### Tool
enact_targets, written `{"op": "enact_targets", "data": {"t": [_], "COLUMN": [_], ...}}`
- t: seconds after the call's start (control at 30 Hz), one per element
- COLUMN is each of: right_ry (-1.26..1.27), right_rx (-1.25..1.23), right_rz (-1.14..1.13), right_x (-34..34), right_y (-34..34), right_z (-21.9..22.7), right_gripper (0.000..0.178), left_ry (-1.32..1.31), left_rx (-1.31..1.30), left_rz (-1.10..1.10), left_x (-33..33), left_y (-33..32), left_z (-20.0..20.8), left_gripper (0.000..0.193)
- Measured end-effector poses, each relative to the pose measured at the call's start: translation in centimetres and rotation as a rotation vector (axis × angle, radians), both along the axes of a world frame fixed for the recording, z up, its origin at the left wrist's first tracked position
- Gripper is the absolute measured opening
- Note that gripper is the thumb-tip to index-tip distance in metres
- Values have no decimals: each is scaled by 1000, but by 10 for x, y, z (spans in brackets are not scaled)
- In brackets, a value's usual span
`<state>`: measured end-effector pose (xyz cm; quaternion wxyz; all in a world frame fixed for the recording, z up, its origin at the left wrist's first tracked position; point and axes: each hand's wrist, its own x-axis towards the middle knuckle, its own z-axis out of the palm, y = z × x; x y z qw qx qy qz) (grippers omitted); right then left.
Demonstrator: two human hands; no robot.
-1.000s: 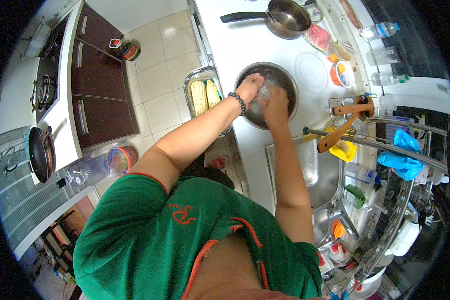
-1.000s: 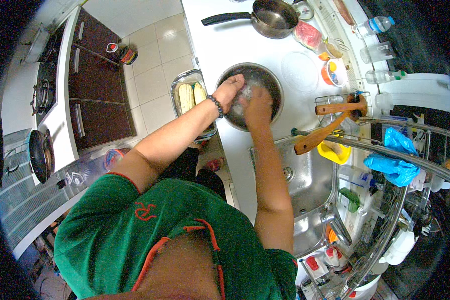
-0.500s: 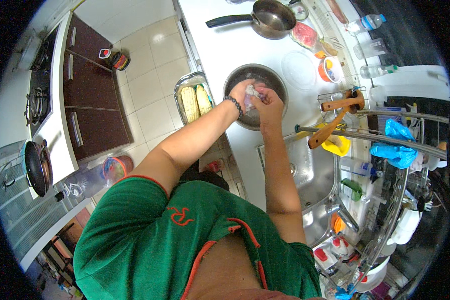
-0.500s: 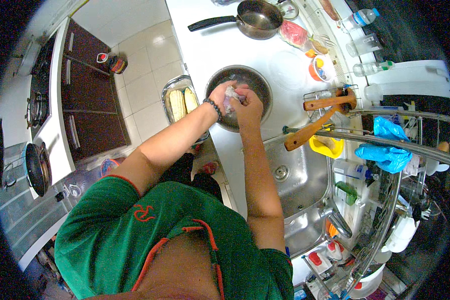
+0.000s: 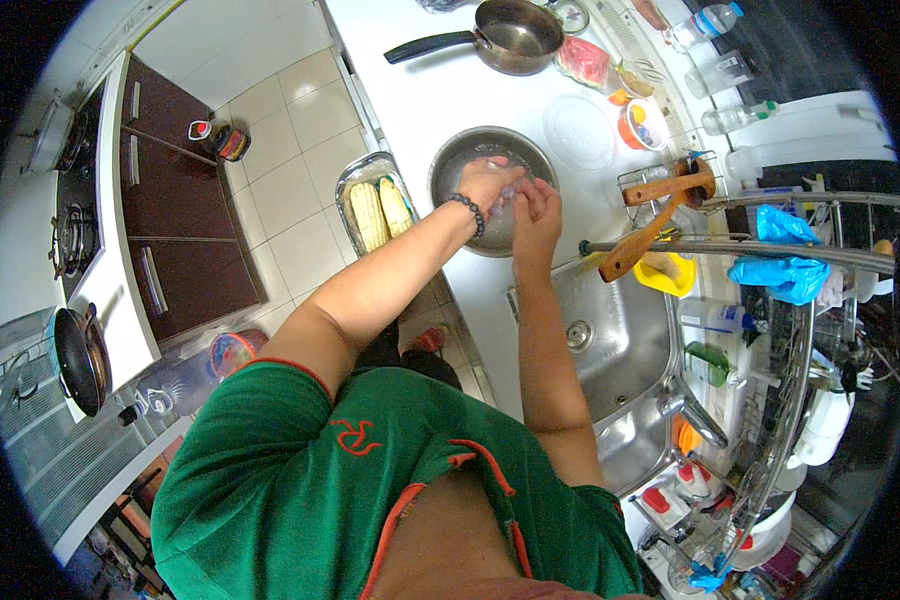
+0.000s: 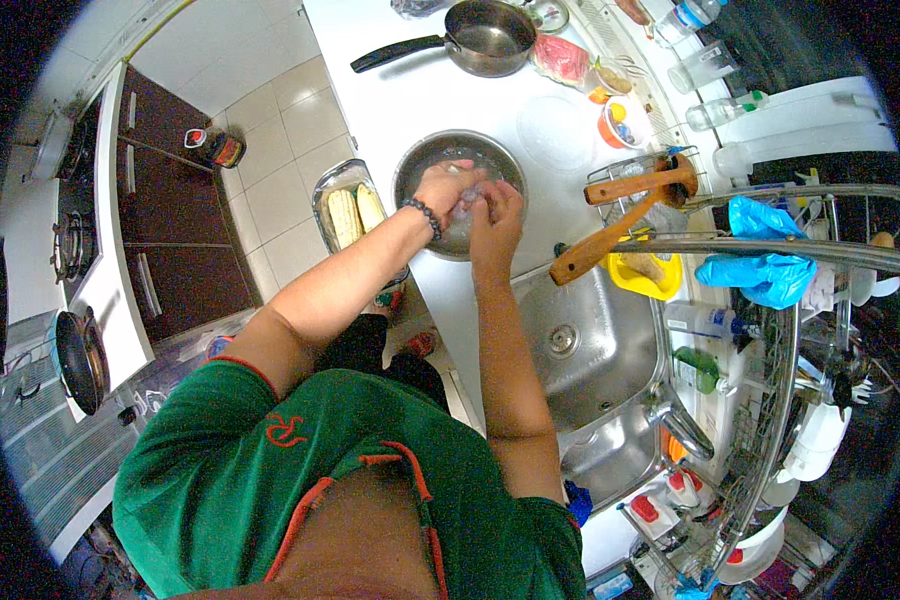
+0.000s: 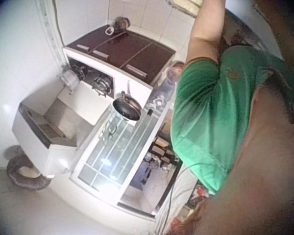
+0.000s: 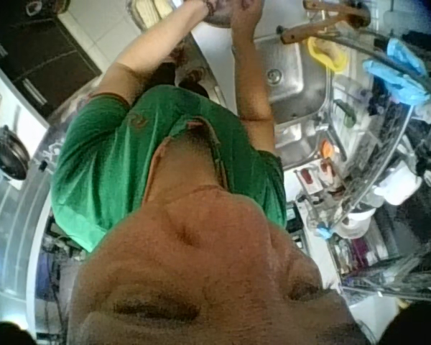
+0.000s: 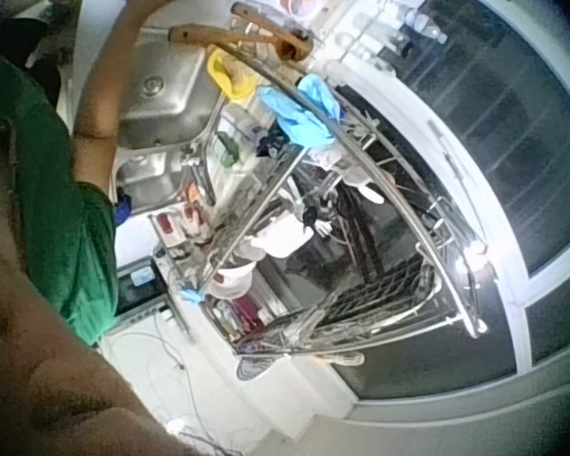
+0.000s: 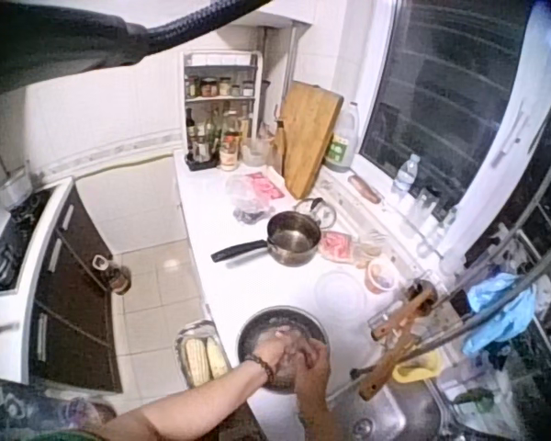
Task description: The person wipes a wooden floor and a white cabinet door with a cloth. They then wash the cloth in a kitchen sink and wipe the countertop. Finally, they place a wrapped watermelon into the refrigerator.
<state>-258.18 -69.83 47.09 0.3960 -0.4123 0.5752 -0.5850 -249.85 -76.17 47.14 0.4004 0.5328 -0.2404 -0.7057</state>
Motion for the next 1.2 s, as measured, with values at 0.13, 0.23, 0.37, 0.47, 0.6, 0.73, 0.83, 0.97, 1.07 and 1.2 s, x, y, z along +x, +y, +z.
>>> {"op": "enact_targets", "data": {"t": [0.13, 0.23, 0.37, 0.47, 0.6, 0.73, 0.83, 0.97, 1.07, 1.2], "right_ry": [-480, -742, -744, -709, -678, -808, -763, -680, -483, -193], "right_rx": [173, 262, 312, 312, 342, 343, 338, 309, 288, 336], "right_rz": [108, 163, 183, 168, 87, 117, 146, 119, 148, 8], "right_x": [1, 3, 20, 11, 26, 13, 15, 3, -3, 3], "right_y": [-6, -6, -4, -3, -5, -10, -15, -13, -12, -18], "right_z": [0, 5, 16, 18, 47, 34, 33, 29, 28, 26], "right_gripper": [37, 41, 43, 42, 44, 37, 37, 37, 37, 48], "left_ry": [-492, -752, -1245, -521, -594, -472, -1144, -933, -545, -296], "left_rx": [-498, -792, -1008, -464, -445, -510, -800, -782, -659, -436], "left_rz": [-153, -176, -337, -109, -109, -87, 191, -26, -190, -310], "left_x": [-11, -22, -32, -22, -17, -23, -42, -26, -13, -5], "left_y": [8, 10, 4, 22, 24, 49, 58, 47, 37, 28], "left_z": [-9, -28, -66, -3, 2, 33, 4, 15, 25, 28], "left_gripper": [25, 33, 22, 28, 38, 39, 43, 48, 50, 56]}}
